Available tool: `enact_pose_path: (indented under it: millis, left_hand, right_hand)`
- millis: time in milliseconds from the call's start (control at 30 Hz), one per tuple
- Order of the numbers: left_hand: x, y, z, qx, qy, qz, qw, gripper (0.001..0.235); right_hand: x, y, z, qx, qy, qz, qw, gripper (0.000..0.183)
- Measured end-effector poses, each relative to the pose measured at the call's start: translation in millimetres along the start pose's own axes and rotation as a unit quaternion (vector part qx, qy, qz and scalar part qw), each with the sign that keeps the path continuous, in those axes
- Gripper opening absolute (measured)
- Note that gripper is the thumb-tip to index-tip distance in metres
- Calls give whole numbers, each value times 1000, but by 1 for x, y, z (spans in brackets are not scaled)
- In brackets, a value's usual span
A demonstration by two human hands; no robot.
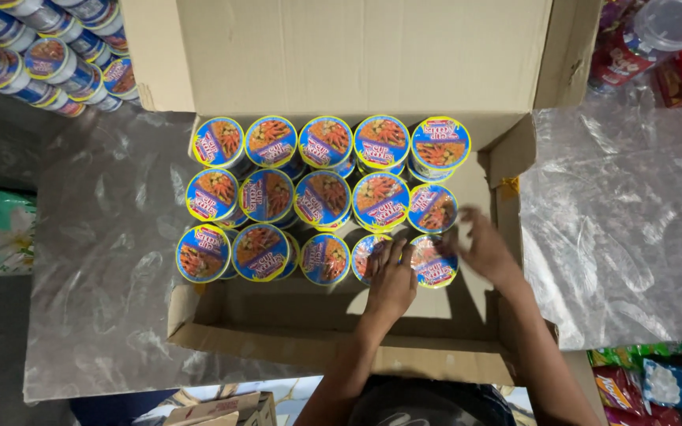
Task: The person organizes food cups on a surface and packs them into a cardboard box by hand.
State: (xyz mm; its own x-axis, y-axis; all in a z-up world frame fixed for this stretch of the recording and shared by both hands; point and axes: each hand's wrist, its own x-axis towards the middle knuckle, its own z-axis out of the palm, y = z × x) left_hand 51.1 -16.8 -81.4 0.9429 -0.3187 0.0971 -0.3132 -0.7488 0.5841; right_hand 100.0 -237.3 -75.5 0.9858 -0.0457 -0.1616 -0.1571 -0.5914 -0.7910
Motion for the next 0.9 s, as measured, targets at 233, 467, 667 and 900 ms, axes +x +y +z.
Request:
enact_pose_path:
  millis: [233, 467, 667, 900]
  left_hand:
    - [3, 9, -16, -2, -35, -13, 999, 53]
    - [5, 6, -19, -27, -7, 1, 1000, 58]
    - [8, 3, -21, -150, -7, -62, 987, 38]
    - [16, -2, -4, -481, -98, -166, 855, 56]
  right_hand:
    - [-54, -12, 45, -136, -110, -44, 984, 95]
    - [-46, -26, 37, -192, -121, -5, 974, 102]
    - [-44, -1, -9, 43, -220, 34, 974, 61]
    - [-45, -17, -40, 286, -215, -13, 934, 46]
